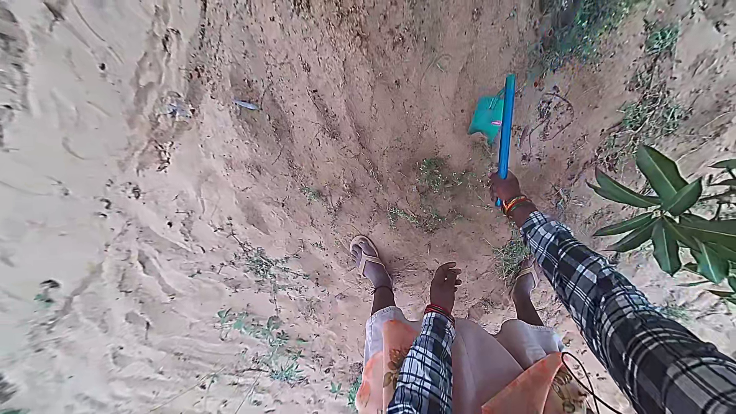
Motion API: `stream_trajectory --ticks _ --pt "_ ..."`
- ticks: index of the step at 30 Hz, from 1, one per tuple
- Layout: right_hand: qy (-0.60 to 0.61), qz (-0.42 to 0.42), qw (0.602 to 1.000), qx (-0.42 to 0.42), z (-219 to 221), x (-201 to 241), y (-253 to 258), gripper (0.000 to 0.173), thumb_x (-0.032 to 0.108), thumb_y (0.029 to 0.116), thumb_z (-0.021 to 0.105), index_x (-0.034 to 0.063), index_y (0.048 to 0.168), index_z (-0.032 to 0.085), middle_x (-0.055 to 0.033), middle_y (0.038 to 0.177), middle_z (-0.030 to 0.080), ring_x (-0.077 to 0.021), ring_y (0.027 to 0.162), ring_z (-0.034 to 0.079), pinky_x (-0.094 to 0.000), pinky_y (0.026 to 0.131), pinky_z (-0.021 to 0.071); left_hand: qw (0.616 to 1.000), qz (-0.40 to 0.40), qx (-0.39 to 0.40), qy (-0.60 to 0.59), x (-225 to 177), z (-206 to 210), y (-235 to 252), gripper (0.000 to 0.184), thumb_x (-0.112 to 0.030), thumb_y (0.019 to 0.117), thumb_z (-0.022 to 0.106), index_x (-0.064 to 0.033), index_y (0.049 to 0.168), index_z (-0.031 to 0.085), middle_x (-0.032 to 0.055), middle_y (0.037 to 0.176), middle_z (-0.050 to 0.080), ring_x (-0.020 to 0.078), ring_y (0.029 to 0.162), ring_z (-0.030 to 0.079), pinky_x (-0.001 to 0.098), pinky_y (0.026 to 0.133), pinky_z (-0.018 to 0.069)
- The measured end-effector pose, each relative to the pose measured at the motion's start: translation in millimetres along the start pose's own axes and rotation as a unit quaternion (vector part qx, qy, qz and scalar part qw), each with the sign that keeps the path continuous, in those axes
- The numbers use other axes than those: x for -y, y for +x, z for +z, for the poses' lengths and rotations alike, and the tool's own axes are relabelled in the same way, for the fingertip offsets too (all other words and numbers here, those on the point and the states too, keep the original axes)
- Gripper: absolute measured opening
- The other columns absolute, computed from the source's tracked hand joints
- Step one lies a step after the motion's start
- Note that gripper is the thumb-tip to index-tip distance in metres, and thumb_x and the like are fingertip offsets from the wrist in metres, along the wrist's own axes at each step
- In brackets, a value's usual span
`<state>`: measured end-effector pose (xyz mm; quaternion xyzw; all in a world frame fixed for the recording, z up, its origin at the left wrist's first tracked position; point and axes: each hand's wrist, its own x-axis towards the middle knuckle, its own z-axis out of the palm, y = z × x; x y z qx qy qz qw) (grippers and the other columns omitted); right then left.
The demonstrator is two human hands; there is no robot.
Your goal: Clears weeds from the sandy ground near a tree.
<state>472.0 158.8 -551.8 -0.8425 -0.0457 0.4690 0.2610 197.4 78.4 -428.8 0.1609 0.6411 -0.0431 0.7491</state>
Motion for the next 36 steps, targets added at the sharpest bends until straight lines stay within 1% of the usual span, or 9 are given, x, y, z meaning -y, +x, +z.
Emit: stream_trajectory --ticks 3,7,15,19,22,25,28,32,36 --pt "0.031 0.132 0.99 0.029 -3 -69 -83 0.019 0.025 0.1089 0.054 0.007 0.107 0.048 0.0041 0.058 0.036 -0.007 0.04 0.036 -0.0232 0.041 0.0383 1.0 0.004 -0.001 -0.001 -6 1 3 0.035 -0.012 0.1107 0.04 -0.0009 0.142 0.051 0.0146 0.123 0.066 0.0196 0.097 0.065 0.0364 0.083 0.0528" --pt "-0.009 0.139 0.99 0.026 -27 -86 -128 0.02 0.023 0.1081 0.056 0.0045 0.111 0.05 0.0037 0.059 0.037 -0.0067 0.041 0.037 -0.0223 0.04 0.0378 1.0 0.003 -0.01 -0.011 -8 1 5 0.034 -0.013 0.1111 0.041 -0.0013 0.141 0.051 0.0142 0.121 0.066 0.0184 0.096 0.065 0.0355 0.082 0.0527" --pt "0.144 -0.154 0.976 -0.055 -21 73 18 0.019 0.029 0.1066 0.057 0.0133 0.105 0.047 0.0077 0.058 0.036 -0.0054 0.04 0.037 -0.0234 0.04 0.0412 1.0 0.008 -0.009 -0.002 12 -1 9 0.034 -0.013 0.111 0.04 -0.0022 0.141 0.052 0.0132 0.121 0.066 0.0188 0.096 0.066 0.0364 0.081 0.0534" --pt "0.013 -0.088 0.995 -0.05 -21 36 53 0.036 0.034 0.1069 0.056 0.0051 0.127 0.049 -0.0003 0.068 0.042 -0.0118 0.047 0.042 -0.0304 0.047 0.0442 1.0 0.002 -0.01 0.007 12 -1 10 0.034 -0.014 0.1108 0.04 -0.0028 0.141 0.052 0.0137 0.124 0.065 0.0201 0.099 0.065 0.0383 0.084 0.0531" --pt "-0.057 0.054 0.997 -0.005 -26 -47 -7 0.032 0.033 0.107 0.057 0.0041 0.121 0.053 0.0011 0.067 0.043 -0.0099 0.047 0.042 -0.0283 0.047 0.0429 1.0 0.012 -0.005 0.001 5 -1 8 0.035 -0.014 0.1108 0.04 -0.0019 0.141 0.052 0.0137 0.122 0.066 0.0188 0.097 0.066 0.036 0.081 0.0534" --pt "-0.052 0.093 0.994 -0.012 -25 -102 -88 0.027 0.029 0.1085 0.055 0.0026 0.114 0.052 0.002 0.061 0.04 -0.009 0.043 0.04 -0.0266 0.044 0.0418 1.0 0.013 -0.015 -0.021 -5 -2 6 0.034 -0.012 0.1106 0.04 -0.0011 0.141 0.052 0.0129 0.12 0.066 0.0159 0.093 0.065 0.0327 0.078 0.0527" --pt "-0.129 0.048 0.99 -0.024 -27 -114 -121 0.038 0.031 0.1062 0.059 -0.002 0.125 0.056 -0.0044 0.07 0.05 -0.0133 0.051 0.046 -0.0335 0.052 0.0452 0.999 0.021 -0.019 -0.035 -5 -5 7 0.034 -0.013 0.1105 0.042 -0.001 0.141 0.052 0.0128 0.119 0.067 0.0157 0.092 0.065 0.0322 0.079 0.0531" --pt "-0.215 -0.045 0.974 0.049 -14 -72 -134 0.041 0.034 0.103 0.065 -0.0026 0.122 0.06 -0.0114 0.075 0.055 -0.0201 0.06 0.051 -0.0421 0.062 0.046 0.995 0.067 -0.017 -0.068 -1 -7 9 0.034 -0.011 0.1074 0.048 0.0006 0.138 0.052 0.0144 0.12 0.066 0.0185 0.098 0.065 0.0355 0.083 0.0534" --pt "-0.303 -0.152 0.916 0.216 -16 -77 -186 0.05 0.048 0.1014 0.057 -0.0018 0.105 0.064 -0.0059 0.069 0.053 -0.0155 0.06 0.05 -0.0374 0.059 0.0427 0.976 0.139 0.01 -0.169 -2 -19 6 0.058 -0.018 0.1047 0.053 -0.0012 0.156 0.031 0.0164 0.146 0.056 0.0221 0.129 0.058 0.0424 0.106 0.0485"
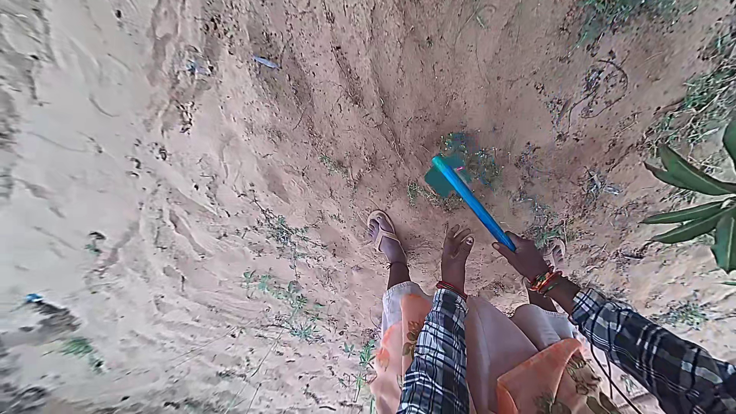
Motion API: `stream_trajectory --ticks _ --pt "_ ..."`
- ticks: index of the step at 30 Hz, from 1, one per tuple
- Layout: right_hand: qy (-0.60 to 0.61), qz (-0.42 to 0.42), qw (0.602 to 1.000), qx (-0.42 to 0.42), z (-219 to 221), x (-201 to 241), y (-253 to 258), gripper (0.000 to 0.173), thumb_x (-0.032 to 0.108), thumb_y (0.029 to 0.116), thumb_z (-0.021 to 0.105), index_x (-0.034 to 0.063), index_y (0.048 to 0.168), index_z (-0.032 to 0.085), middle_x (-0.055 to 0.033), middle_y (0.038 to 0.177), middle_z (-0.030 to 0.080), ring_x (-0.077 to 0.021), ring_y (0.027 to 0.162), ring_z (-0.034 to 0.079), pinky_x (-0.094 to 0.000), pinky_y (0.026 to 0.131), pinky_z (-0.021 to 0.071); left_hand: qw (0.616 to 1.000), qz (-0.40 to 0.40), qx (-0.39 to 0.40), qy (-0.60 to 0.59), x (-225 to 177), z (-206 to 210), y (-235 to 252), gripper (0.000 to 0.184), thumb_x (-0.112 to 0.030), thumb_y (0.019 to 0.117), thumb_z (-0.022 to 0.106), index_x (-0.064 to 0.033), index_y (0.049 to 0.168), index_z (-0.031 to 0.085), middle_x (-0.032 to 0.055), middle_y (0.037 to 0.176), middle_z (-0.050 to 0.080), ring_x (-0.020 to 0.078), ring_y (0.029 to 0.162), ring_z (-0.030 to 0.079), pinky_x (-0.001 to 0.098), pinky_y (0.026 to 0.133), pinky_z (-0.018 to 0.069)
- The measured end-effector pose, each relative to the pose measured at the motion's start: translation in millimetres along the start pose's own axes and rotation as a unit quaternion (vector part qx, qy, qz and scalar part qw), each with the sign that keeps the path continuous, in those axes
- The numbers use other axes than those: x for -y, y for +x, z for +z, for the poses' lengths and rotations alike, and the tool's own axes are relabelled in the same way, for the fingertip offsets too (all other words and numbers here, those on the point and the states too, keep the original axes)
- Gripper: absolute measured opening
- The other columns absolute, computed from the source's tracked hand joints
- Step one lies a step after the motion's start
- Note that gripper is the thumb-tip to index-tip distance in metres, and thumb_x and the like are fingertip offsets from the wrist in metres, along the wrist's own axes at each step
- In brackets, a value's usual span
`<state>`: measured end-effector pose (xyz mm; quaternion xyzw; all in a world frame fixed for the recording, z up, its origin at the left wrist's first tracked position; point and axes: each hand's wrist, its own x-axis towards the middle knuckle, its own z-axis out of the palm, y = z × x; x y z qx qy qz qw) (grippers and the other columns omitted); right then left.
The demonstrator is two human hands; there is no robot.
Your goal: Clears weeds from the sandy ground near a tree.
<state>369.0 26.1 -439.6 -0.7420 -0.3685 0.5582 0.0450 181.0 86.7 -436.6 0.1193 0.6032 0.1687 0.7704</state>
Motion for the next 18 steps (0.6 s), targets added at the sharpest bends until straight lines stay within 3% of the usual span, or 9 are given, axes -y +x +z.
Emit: stream_trajectory --ticks 2,3,4,5,7,10,12,15,18 --pt "-0.02 -0.062 0.992 0.11 14 -5 -21 0.055 0.049 0.1044 0.046 -0.0026 0.099 0.063 -0.0084 0.065 0.053 -0.0196 0.058 0.052 -0.0408 0.057 0.0438 0.991 0.014 -0.032 -0.129 -2 -6 0 0.05 -0.017 0.1068 0.045 -0.0076 0.154 0.032 0.0117 0.137 0.062 0.0212 0.123 0.063 0.0416 0.105 0.0505" --pt "-0.017 -0.078 0.983 0.166 19 -6 -23 0.054 0.046 0.107 0.041 -0.0024 0.096 0.063 -0.0092 0.066 0.054 -0.0206 0.06 0.054 -0.0412 0.059 0.0447 0.974 0.009 -0.089 -0.208 -2 -8 1 0.03 -0.014 0.1084 0.044 -0.0088 0.138 0.045 0.0086 0.111 0.07 0.0203 0.103 0.07 0.0402 0.096 0.0554" --pt "-0.009 -0.074 0.975 0.207 19 -4 -16 0.052 0.04 0.1092 0.038 -0.0034 0.097 0.065 -0.0122 0.074 0.06 -0.023 0.068 0.059 -0.0432 0.067 0.048 0.956 -0.006 -0.142 -0.257 -2 -13 3 0.012 -0.015 0.1096 0.042 -0.0122 0.117 0.051 0.0023 0.086 0.064 0.0165 0.081 0.067 0.0369 0.086 0.0575" --pt "-0.004 -0.056 0.974 0.221 15 -1 0 0.049 0.033 0.1108 0.039 -0.0053 0.105 0.068 -0.0179 0.089 0.067 -0.0276 0.083 0.064 -0.0467 0.08 0.0507 0.945 -0.018 -0.175 -0.275 0 -21 5 0.008 -0.015 0.11 0.04 -0.0138 0.109 0.048 -0.0014 0.076 0.056 0.0134 0.071 0.062 0.0342 0.079 0.0575" --pt "-0.016 0.009 0.987 0.161 -1 -8 60 0.043 0.032 0.1104 0.049 -0.0047 0.129 0.063 -0.0254 0.126 0.066 -0.0369 0.117 0.065 -0.0527 0.105 0.0481 0.931 -0.042 -0.227 -0.284 0 -29 3 0.005 -0.014 0.1098 0.042 -0.0125 0.11 0.046 -0.002 0.072 0.05 0.0121 0.063 0.057 0.0319 0.074 0.0571" --pt "-0.06 0.097 0.993 -0.034 -40 -23 178 0.067 0.04 0.1022 0.065 0.0018 0.153 0.042 -0.0326 0.152 0.045 -0.0503 0.134 0.051 -0.0646 0.11 0.0409 0.933 -0.06 -0.242 -0.261 1 -29 -3 0.01 -0.018 0.1112 0.041 -0.0102 0.114 0.046 -0.0008 0.074 0.051 0.0124 0.063 0.058 0.0305 0.072 0.0575" --pt "-0.031 0.126 0.985 -0.112 -57 -18 246 0.082 0.049 0.0994 0.065 0.0096 0.162 0.03 -0.0331 0.159 0.035 -0.0514 0.142 0.042 -0.067 0.113 0.0354 0.937 -0.073 -0.233 -0.251 10 -28 -6 0.015 -0.021 0.1123 0.039 -0.0087 0.118 0.045 0.0002 0.077 0.052 0.0124 0.066 0.059 0.0294 0.073 0.0572" --pt "0.02 0.092 0.99 -0.108 -20 34 297 0.087 0.061 0.0983 0.059 0.0152 0.164 0.027 -0.0269 0.16 0.039 -0.0453 0.145 0.042 -0.0642 0.116 0.035 0.936 -0.108 -0.234 -0.238 28 -31 -13 0.014 -0.023 0.1125 0.037 -0.0115 0.115 0.044 -0.001 0.075 0.051 0.0114 0.064 0.058 0.0279 0.07 0.056" --pt "-0.167 0.029 0.985 -0.022 59 80 290 0.091 0.068 0.0846 0.072 0.0232 0.158 0.043 -0.0231 0.166 0.029 -0.0515 0.151 0.024 -0.0771 0.109 0.0327 0.939 -0.14 -0.224 -0.218 37 -23 -17 0.015 -0.026 0.1125 0.038 -0.0123 0.112 0.045 -0.0016 0.074 0.05 0.0103 0.06 0.055 0.0264 0.064 0.0547"
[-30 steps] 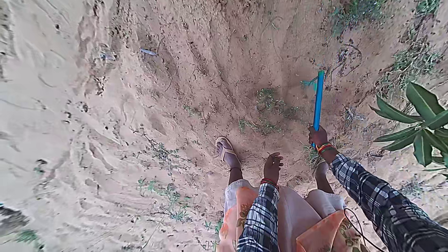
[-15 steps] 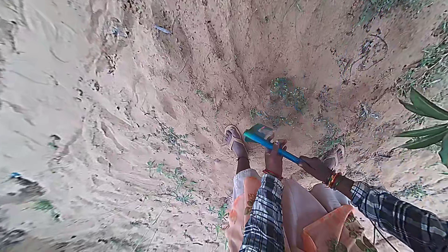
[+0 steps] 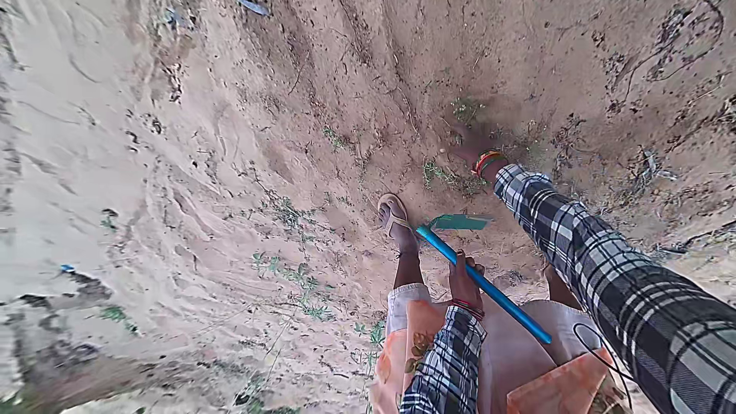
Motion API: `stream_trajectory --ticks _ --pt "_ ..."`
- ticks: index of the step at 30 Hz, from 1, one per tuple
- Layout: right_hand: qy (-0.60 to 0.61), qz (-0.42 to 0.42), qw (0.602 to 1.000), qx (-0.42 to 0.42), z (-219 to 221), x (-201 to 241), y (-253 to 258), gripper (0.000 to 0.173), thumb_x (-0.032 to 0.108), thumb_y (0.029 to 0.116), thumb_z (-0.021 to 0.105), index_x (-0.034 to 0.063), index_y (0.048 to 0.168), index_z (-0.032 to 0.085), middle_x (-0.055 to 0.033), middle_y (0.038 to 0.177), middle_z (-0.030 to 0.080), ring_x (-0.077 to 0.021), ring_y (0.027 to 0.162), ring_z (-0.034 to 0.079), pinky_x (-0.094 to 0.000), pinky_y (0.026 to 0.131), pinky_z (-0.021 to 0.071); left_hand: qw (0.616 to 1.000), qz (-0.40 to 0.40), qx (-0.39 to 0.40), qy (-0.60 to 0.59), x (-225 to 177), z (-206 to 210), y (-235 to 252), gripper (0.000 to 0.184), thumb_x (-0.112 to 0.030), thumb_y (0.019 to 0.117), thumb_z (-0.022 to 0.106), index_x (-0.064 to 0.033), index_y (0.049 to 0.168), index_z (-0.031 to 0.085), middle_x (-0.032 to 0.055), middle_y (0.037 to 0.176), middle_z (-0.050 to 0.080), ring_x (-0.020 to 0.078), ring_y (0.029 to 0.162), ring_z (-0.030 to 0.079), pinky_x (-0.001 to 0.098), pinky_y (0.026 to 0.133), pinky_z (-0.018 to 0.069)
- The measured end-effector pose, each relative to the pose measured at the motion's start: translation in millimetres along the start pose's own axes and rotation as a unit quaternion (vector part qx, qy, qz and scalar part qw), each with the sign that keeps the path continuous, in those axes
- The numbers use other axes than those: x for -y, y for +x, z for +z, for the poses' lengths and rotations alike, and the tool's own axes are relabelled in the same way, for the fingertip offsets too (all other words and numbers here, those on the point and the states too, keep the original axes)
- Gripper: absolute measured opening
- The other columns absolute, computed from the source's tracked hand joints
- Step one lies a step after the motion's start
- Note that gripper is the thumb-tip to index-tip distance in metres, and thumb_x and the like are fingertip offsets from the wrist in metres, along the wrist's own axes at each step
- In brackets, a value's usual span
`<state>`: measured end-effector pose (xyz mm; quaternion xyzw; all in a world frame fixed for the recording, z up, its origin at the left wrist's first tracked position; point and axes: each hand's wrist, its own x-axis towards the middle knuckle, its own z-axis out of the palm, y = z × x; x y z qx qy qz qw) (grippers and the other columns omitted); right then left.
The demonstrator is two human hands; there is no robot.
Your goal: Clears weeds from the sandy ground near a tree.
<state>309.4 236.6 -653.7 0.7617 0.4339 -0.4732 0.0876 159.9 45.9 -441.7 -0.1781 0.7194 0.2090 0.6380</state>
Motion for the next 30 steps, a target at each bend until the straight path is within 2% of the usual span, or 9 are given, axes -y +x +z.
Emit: stream_trajectory --ticks 3,6,12,14,17,19,24,27,30 --pt "-0.123 -0.101 0.987 0.034 49 -1 -33 0.095 0.041 0.0764 0.089 0.0246 0.158 0.043 -0.0225 0.165 0.029 -0.0595 0.148 0.021 -0.0837 0.098 0.0363 1.0 -0.005 0.018 0.02 0 11 -3 0.013 -0.024 0.1122 0.041 -0.0116 0.111 0.045 -0.0009 0.073 0.049 0.0096 0.057 0.053 0.0245 0.059 0.0537" --pt "-0.201 -0.175 0.961 0.075 54 -45 -50 0.061 -0.004 0.0887 0.07 0.0252 0.142 0.064 -0.0195 0.161 0.04 -0.0589 0.145 0.03 -0.0818 0.097 0.0373 0.999 0.002 0.002 0.035 3 9 -1 0.012 -0.023 0.1118 0.042 -0.0119 0.111 0.044 -0.0012 0.073 0.047 0.0091 0.056 0.051 0.0234 0.057 0.0511" --pt "-0.134 -0.038 0.989 0.045 1 -120 -64 0.062 0.001 0.0793 0.08 0.0063 0.138 0.061 -0.0374 0.135 0.055 -0.0597 0.12 0.056 -0.0746 0.091 0.0483 0.999 0.008 -0.031 0.032 9 10 5 0.009 -0.021 0.1111 0.044 -0.0118 0.111 0.044 -0.001 0.074 0.047 0.009 0.057 0.051 0.0227 0.058 0.051" --pt "-0.158 -0.015 0.981 0.114 -3 -150 -91 0.057 0.002 0.0826 0.077 0.008 0.137 0.061 -0.04 0.132 0.055 -0.0608 0.113 0.059 -0.0742 0.085 0.0505 0.999 0.005 -0.028 0.027 9 14 3 0.01 -0.022 0.1112 0.044 -0.0118 0.112 0.044 -0.0011 0.074 0.046 0.0091 0.056 0.05 0.023 0.058 0.0506" --pt "-0.258 -0.007 0.922 0.289 -4 -171 -121 0.053 0.005 0.0885 0.074 0.0114 0.14 0.061 -0.0292 0.124 0.065 -0.0515 0.113 0.064 -0.071 0.087 0.0509 1.0 0.0 -0.011 0.022 3 17 2 0.01 -0.022 0.1116 0.043 -0.0118 0.112 0.044 -0.0011 0.073 0.047 0.0088 0.056 0.051 0.0228 0.057 0.051" --pt "-0.263 -0.016 0.931 0.252 -18 -159 -114 0.052 0.003 0.0882 0.073 0.0098 0.139 0.062 -0.0264 0.124 0.067 -0.0497 0.114 0.065 -0.0697 0.086 0.0515 1.0 -0.001 0.003 0.018 -2 19 2 0.01 -0.021 0.1116 0.042 -0.0118 0.113 0.044 -0.0008 0.074 0.048 0.0086 0.057 0.052 0.0227 0.058 0.0517" --pt "-0.166 -0.046 0.985 -0.012 -69 -77 -18 0.064 -0.008 0.0828 0.072 -0.0048 0.142 0.049 -0.0333 0.139 0.055 -0.0589 0.125 0.054 -0.073 0.087 0.0508 0.999 0.01 0.029 0.041 -7 17 -3 0.008 -0.018 0.1111 0.043 -0.0105 0.113 0.045 -0.0013 0.073 0.049 0.0086 0.059 0.054 0.0225 0.061 0.0521" --pt "-0.185 -0.058 0.981 -0.021 -74 -33 42 0.097 -0.01 0.0732 0.079 0.0126 0.158 0.04 -0.0338 0.155 0.037 -0.0632 0.138 0.037 -0.0749 0.088 0.0515 0.997 0.016 0.024 0.072 -6 11 -3 0.006 -0.015 0.1099 0.046 -0.0088 0.112 0.046 -0.0011 0.074 0.048 0.0087 0.06 0.053 0.0228 0.062 0.0516" --pt "-0.196 -0.049 0.979 0.005 -52 -13 59 0.109 -0.007 0.0644 0.087 0.0273 0.157 0.043 -0.0311 0.166 0.017 -0.0649 0.145 0.022 -0.0794 0.09 0.0468 0.995 0.003 0.012 0.1 -6 10 -6 0.009 -0.015 0.1095 0.047 -0.0069 0.113 0.047 -0.0002 0.075 0.047 0.0082 0.06 0.052 0.0215 0.061 0.0505"
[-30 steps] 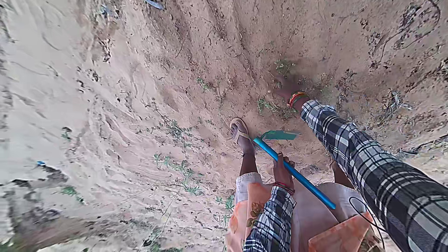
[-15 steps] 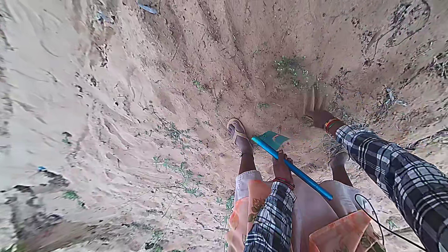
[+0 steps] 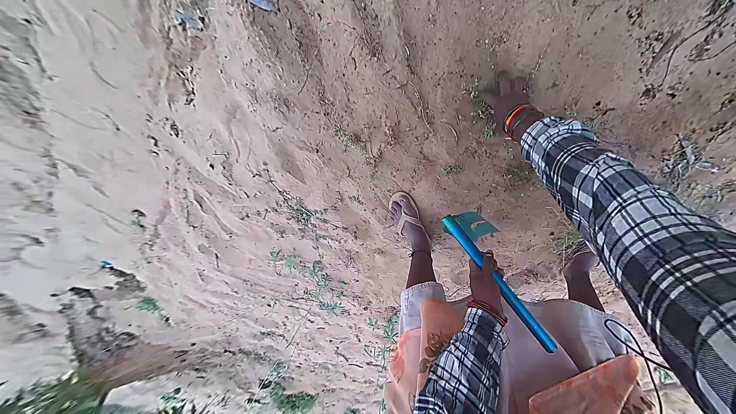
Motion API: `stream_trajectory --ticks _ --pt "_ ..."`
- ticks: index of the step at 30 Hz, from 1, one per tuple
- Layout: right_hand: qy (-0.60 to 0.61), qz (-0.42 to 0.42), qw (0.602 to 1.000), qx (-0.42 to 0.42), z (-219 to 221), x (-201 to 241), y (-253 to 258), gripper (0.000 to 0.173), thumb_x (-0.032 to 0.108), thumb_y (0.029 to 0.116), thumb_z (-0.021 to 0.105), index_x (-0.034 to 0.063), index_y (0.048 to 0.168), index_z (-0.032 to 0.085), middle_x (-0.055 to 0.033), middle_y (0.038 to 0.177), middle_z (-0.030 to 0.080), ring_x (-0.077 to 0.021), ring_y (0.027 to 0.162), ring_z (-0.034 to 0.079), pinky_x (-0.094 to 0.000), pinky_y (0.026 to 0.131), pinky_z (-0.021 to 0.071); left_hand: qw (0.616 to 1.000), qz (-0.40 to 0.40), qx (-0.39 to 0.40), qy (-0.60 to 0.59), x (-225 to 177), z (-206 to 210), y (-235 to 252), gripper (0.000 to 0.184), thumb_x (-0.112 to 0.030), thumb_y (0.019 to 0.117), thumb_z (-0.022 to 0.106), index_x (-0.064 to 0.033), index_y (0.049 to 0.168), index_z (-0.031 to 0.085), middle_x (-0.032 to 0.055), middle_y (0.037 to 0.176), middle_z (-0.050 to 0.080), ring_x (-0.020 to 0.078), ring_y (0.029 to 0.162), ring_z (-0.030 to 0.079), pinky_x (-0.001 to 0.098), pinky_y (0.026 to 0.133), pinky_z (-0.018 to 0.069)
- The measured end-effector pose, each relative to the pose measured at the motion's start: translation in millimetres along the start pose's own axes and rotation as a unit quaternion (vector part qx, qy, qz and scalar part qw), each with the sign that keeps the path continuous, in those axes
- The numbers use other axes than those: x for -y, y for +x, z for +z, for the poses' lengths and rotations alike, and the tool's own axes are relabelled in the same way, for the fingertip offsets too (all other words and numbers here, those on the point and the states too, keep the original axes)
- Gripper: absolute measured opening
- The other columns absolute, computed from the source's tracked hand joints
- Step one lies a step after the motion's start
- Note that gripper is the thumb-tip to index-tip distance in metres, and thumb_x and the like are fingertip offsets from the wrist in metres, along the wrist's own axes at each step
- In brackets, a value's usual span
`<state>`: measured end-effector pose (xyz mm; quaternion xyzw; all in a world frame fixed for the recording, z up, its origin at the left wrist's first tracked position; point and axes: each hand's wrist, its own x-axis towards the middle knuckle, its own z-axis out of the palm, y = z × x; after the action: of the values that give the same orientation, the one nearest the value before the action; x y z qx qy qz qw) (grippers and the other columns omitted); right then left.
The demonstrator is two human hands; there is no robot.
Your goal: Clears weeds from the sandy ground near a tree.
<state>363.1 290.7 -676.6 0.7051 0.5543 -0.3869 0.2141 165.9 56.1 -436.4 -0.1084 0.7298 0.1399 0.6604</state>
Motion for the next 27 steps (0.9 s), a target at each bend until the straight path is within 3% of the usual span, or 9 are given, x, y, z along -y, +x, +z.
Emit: stream_trajectory --ticks 2,4,7,11,15,19,24,26,27 --pt "0.004 -0.006 1.0 0.003 9 6 -3 0.095 -0.008 0.0656 0.087 0.0208 0.15 0.054 -0.03 0.164 0.025 -0.0647 0.144 0.025 -0.0828 0.088 0.0437 1.0 -0.017 -0.004 0.001 -3 1 -3 0.008 -0.015 0.1097 0.047 -0.0071 0.112 0.046 -0.0003 0.074 0.046 0.0082 0.059 0.051 0.0213 0.059 0.0502" --pt "-0.027 -0.031 0.999 0.031 4 3 -7 0.064 -0.007 0.0735 0.083 0.0025 0.134 0.065 -0.0302 0.159 0.035 -0.0654 0.137 0.036 -0.081 0.084 0.0475 0.999 -0.032 -0.006 -0.008 -6 4 -5 0.008 -0.016 0.1101 0.046 -0.008 0.111 0.046 -0.0003 0.073 0.047 0.0089 0.057 0.052 0.0224 0.058 0.051" --pt "-0.101 -0.074 0.989 0.073 -7 -11 -6 0.04 -0.001 0.0821 0.078 -0.0025 0.121 0.07 -0.0307 0.147 0.05 -0.0583 0.118 0.057 -0.0739 0.085 0.0506 0.999 -0.041 -0.002 -0.029 -11 10 -5 0.008 -0.018 0.1108 0.044 -0.01 0.112 0.045 -0.0012 0.073 0.048 0.0088 0.057 0.052 0.0226 0.058 0.0514" --pt "-0.062 -0.052 0.991 0.105 -13 -23 1 0.04 0.009 0.0864 0.077 -0.006 0.122 0.067 -0.0349 0.125 0.062 -0.0557 0.116 0.06 -0.0749 0.089 0.0477 1.0 -0.013 0.009 -0.017 -8 10 -2 0.006 -0.016 0.1107 0.044 -0.0106 0.11 0.046 -0.002 0.072 0.048 0.0082 0.058 0.052 0.0223 0.059 0.0511" --pt "0.131 -0.023 0.991 0.032 -10 -38 -1 0.05 0.008 0.0854 0.075 -0.0113 0.129 0.06 -0.0355 0.131 0.059 -0.053 0.126 0.057 -0.0712 0.102 0.0435 0.999 0.019 0.004 0.034 0 9 1 0.004 -0.013 0.109 0.047 -0.0089 0.109 0.047 -0.0017 0.073 0.048 0.0076 0.058 0.051 0.0216 0.059 0.0492" --pt "0.223 0.006 0.975 0.005 -11 -46 -3 0.057 0.008 0.0844 0.076 -0.0095 0.135 0.056 -0.0337 0.133 0.059 -0.0499 0.126 0.057 -0.068 0.105 0.0441 0.999 0.014 -0.01 0.043 5 14 3 0.005 -0.011 0.1086 0.048 -0.0075 0.111 0.047 -0.0008 0.074 0.048 0.0076 0.058 0.051 0.0212 0.058 0.0498" --pt "0.301 0.081 0.95 0.015 -17 -40 -25 0.048 0.01 0.0868 0.073 -0.0104 0.128 0.059 -0.0327 0.124 0.064 -0.0473 0.118 0.062 -0.067 0.099 0.047 0.999 -0.028 -0.014 0.02 4 18 5 0.008 -0.015 0.1096 0.047 -0.0084 0.115 0.046 -0.0003 0.075 0.048 0.0089 0.059 0.051 0.0225 0.059 0.0503" --pt "0.329 0.128 0.935 0.039 0 -37 -71 0.04 0.011 0.0885 0.072 -0.0131 0.117 0.059 -0.0331 0.113 0.064 -0.0463 0.107 0.064 -0.0655 0.09 0.0478 0.999 -0.044 -0.021 0.015 0 17 5 0.008 -0.015 0.1096 0.047 -0.0089 0.114 0.046 -0.0002 0.075 0.048 0.0092 0.058 0.051 0.0229 0.058 0.0498" --pt "0.324 0.134 0.934 0.064 17 -37 -102 0.04 0.01 0.0897 0.072 -0.0139 0.119 0.059 -0.0345 0.112 0.063 -0.0478 0.106 0.064 -0.0661 0.091 0.0477 0.998 -0.049 -0.024 0.013 -3 18 4 0.008 -0.015 0.1096 0.047 -0.009 0.115 0.046 -0.0003 0.075 0.048 0.0092 0.058 0.051 0.0229 0.058 0.0496"
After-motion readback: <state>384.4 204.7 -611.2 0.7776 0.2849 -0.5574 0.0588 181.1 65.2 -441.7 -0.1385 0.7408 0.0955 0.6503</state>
